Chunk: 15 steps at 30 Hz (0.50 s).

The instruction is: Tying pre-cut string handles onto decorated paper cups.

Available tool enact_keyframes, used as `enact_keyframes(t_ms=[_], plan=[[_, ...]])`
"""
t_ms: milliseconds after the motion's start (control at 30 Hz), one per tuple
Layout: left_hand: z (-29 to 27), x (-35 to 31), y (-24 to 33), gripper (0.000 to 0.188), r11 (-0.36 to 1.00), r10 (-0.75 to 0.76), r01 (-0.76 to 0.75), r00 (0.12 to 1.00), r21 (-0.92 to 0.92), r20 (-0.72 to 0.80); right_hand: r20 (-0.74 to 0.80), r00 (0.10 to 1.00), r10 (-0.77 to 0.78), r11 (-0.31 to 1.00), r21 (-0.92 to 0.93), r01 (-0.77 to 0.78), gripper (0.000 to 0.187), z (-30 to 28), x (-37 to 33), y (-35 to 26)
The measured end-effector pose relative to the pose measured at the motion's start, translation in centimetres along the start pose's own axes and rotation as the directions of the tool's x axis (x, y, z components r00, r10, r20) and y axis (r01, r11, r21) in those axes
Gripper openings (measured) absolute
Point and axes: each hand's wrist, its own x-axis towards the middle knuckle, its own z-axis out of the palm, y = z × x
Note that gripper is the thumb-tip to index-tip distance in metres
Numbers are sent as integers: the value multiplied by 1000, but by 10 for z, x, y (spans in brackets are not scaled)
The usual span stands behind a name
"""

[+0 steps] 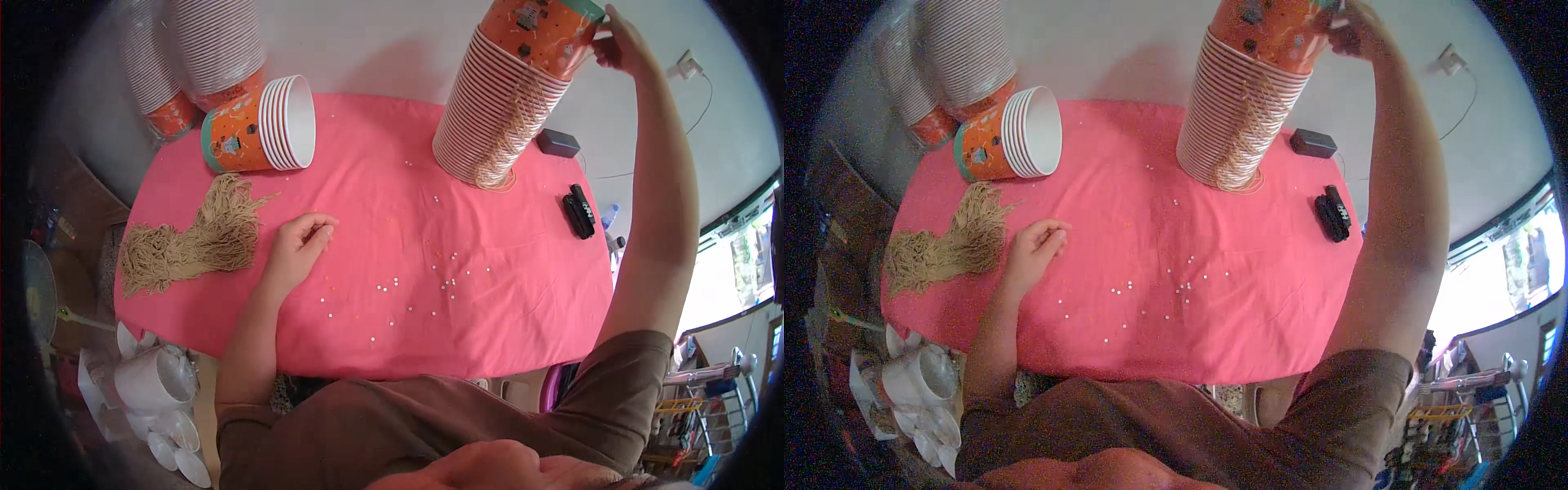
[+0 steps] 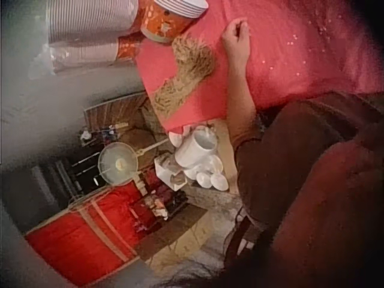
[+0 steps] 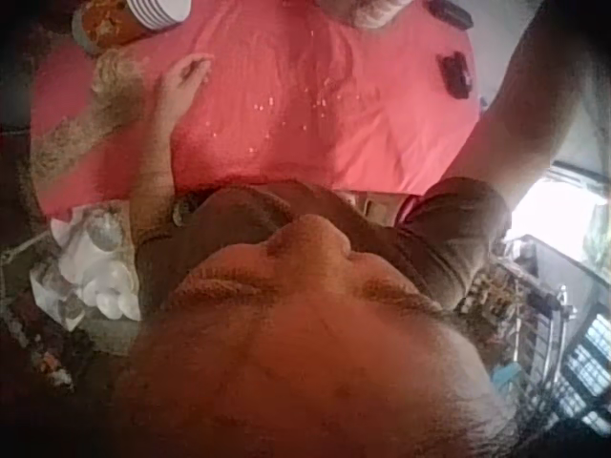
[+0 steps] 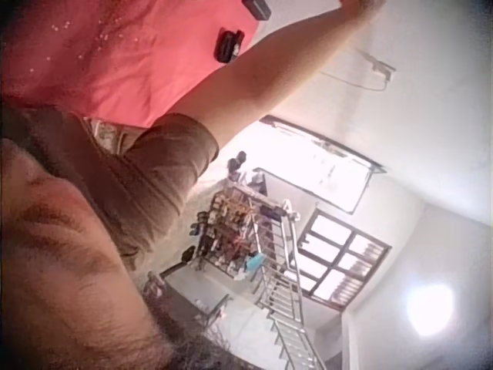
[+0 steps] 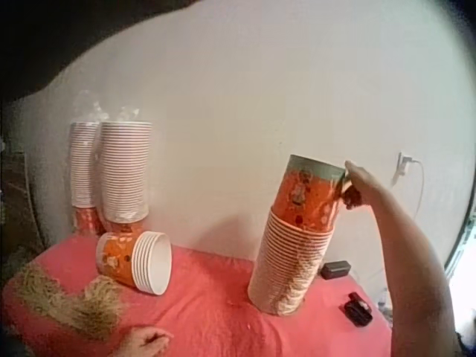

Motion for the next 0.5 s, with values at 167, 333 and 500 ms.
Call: enact_keyframes(t_ms=[167, 333, 500], plan=[[4, 2, 3, 15, 1000, 25, -25, 999, -15, 21, -543, 815, 202, 916, -189, -353, 68, 40, -63, 46], [2, -1, 4, 15, 999, 46, -46, 998, -4, 30, -514, 784, 347, 468, -630, -620, 39, 111, -71, 92], [2, -2, -1, 15, 995, 101, -101, 992, 5, -73, 224, 974, -16, 362, -907, 214, 27, 245, -65, 135]])
